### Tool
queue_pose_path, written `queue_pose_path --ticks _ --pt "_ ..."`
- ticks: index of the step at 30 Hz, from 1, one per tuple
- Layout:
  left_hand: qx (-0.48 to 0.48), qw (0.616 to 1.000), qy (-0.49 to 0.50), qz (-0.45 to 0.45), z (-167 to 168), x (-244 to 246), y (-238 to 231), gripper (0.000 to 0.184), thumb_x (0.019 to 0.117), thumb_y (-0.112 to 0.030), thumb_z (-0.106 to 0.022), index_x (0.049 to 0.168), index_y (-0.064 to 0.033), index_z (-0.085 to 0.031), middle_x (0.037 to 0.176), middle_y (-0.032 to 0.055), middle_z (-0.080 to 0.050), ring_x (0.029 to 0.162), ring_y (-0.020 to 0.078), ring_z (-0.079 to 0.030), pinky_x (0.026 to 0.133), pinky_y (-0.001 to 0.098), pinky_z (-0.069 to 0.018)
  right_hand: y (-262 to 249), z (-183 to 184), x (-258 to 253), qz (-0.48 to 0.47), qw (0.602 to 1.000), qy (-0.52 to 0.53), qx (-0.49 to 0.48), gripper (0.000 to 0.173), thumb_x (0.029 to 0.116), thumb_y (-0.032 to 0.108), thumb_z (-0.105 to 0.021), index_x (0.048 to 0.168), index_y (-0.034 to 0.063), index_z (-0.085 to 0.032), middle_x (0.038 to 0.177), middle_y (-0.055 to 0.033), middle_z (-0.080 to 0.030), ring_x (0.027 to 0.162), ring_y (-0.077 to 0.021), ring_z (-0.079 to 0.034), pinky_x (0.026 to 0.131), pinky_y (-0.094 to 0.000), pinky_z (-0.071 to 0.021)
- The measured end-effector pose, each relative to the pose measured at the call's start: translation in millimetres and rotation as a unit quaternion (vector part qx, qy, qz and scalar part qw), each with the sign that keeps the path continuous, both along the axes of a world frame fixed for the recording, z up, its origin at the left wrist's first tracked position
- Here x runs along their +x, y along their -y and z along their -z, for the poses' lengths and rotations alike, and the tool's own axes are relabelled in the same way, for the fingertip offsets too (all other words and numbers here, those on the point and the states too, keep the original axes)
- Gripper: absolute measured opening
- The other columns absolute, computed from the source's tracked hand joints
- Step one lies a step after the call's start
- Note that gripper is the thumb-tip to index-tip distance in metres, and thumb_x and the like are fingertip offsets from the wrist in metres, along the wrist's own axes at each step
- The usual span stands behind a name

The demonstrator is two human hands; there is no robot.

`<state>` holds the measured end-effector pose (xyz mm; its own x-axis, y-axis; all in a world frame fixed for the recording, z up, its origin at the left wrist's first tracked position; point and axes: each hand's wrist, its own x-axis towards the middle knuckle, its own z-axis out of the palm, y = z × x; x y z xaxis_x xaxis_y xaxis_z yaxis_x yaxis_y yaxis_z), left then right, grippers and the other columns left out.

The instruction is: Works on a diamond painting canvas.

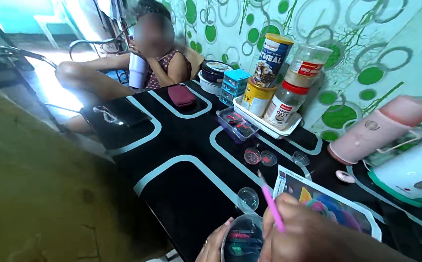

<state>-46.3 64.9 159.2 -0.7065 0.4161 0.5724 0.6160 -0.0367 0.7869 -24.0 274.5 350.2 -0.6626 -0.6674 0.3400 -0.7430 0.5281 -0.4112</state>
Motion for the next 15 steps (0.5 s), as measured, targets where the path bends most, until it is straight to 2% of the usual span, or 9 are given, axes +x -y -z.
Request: queue_pose_path --ticks 1,3,5,6,8,10,11,13,15 --pt "0.007 1.000 -0.008 -0.006 1.5 0.5 -1.0 0.077 0.0903 -0.041 -0.077 0.143 0.0054 -0.045 0.136 0.0249 -0.061 0.130 0.0217 -0.060 0.112 0.0377 -0.0468 6.4 0.0 11.2 0.024 0.998 -0.019 0.053 0.020 0.1053 0.019 -0.049 0.093 0.0141 -0.064 0.084 -0.0023 -0.071 0.097 -0.0239 -0.062 0.095 -0.0433 -0.0383" --pt "0.023 0.999 -0.020 -0.023 4.2 2.6 -3.1 0.072 0.0890 -0.037 -0.079 0.144 -0.0041 -0.046 0.139 0.0168 -0.061 0.133 0.0165 -0.057 0.113 0.0351 -0.0461 12.0 7.4 25.1 0.096 0.987 -0.083 0.097 0.015 0.1049 0.016 -0.048 0.096 0.0183 -0.059 0.090 0.0010 -0.072 0.113 -0.0222 -0.063 0.110 -0.0492 -0.0328" --pt "0.047 0.998 -0.031 -0.021 6.8 2.9 -3.2 0.073 0.0870 -0.032 -0.082 0.146 -0.0104 -0.044 0.143 0.0112 -0.059 0.138 0.0150 -0.053 0.117 0.0359 -0.0434 7.5 18.4 30.2 0.132 0.988 -0.079 0.015 0.008 0.1054 0.017 -0.053 0.098 0.0158 -0.056 0.102 -0.0013 -0.074 0.126 -0.0201 -0.060 0.120 -0.0469 -0.0307" --pt "0.059 0.997 -0.035 -0.016 7.7 2.4 -2.9 0.074 0.0867 -0.030 -0.083 0.147 -0.0121 -0.043 0.145 0.0099 -0.058 0.139 0.0153 -0.052 0.118 0.0369 -0.0421 5.2 23.8 29.9 0.140 0.988 -0.064 -0.033 0.009 0.1037 0.019 -0.059 0.098 0.0131 -0.055 0.106 -0.0037 -0.074 0.127 -0.0181 -0.061 0.119 -0.0407 -0.0368" --pt "0.071 0.996 -0.043 -0.008 8.6 2.1 -2.3 0.074 0.0873 -0.028 -0.082 0.148 -0.0152 -0.041 0.147 0.0071 -0.056 0.141 0.0151 -0.050 0.119 0.0377 -0.0408 4.0 35.1 27.9 0.157 0.982 -0.041 -0.093 0.017 0.0974 0.019 -0.068 0.099 0.0065 -0.057 0.109 -0.0097 -0.073 0.116 -0.0137 -0.066 0.103 -0.0285 -0.0512" --pt "0.074 0.996 -0.046 -0.005 8.7 2.9 -2.0 0.073 0.0879 -0.027 -0.081 0.147 -0.0144 -0.042 0.148 0.0079 -0.056 0.141 0.0160 -0.050 0.120 0.0385 -0.0403 6.7 44.3 29.1 0.167 0.978 -0.039 -0.122 0.019 0.0939 0.018 -0.073 0.100 0.0044 -0.061 0.105 -0.0102 -0.072 0.107 -0.0112 -0.068 0.092 -0.0227 -0.0561" --pt "0.074 0.996 -0.047 -0.004 8.9 3.1 -1.7 0.072 0.0880 -0.027 -0.081 0.146 -0.0140 -0.042 0.148 0.0081 -0.056 0.140 0.0160 -0.051 0.120 0.0384 -0.0404 9.1 47.8 30.4 0.169 0.975 -0.058 -0.130 0.018 0.0935 0.018 -0.073 0.098 0.0068 -0.060 0.100 -0.0071 -0.071 0.105 -0.0102 -0.067 0.093 -0.0222 -0.0548" --pt "0.075 0.996 -0.048 -0.002 9.4 2.8 -1.8 0.069 0.0887 -0.028 -0.081 0.145 -0.0133 -0.043 0.147 0.0082 -0.056 0.140 0.0155 -0.051 0.119 0.0378 -0.0405 12.7 49.9 33.8 0.156 0.973 -0.090 -0.145 0.019 0.0933 0.016 -0.073 0.092 0.0110 -0.055 0.090 -0.0017 -0.068 0.108 -0.0123 -0.066 0.108 -0.0304 -0.0485" --pt "0.079 0.996 -0.048 0.003 9.3 2.0 -2.1 0.067 0.0904 -0.029 -0.078 0.145 -0.0146 -0.043 0.147 0.0068 -0.056 0.140 0.0144 -0.051 0.120 0.0376 -0.0397 15.8 46.4 40.3 0.144 0.976 -0.079 -0.146 0.017 0.0949 0.015 -0.071 0.092 0.0138 -0.055 0.090 0.0014 -0.070 0.116 -0.0127 -0.063 0.121 -0.0387 -0.0337"
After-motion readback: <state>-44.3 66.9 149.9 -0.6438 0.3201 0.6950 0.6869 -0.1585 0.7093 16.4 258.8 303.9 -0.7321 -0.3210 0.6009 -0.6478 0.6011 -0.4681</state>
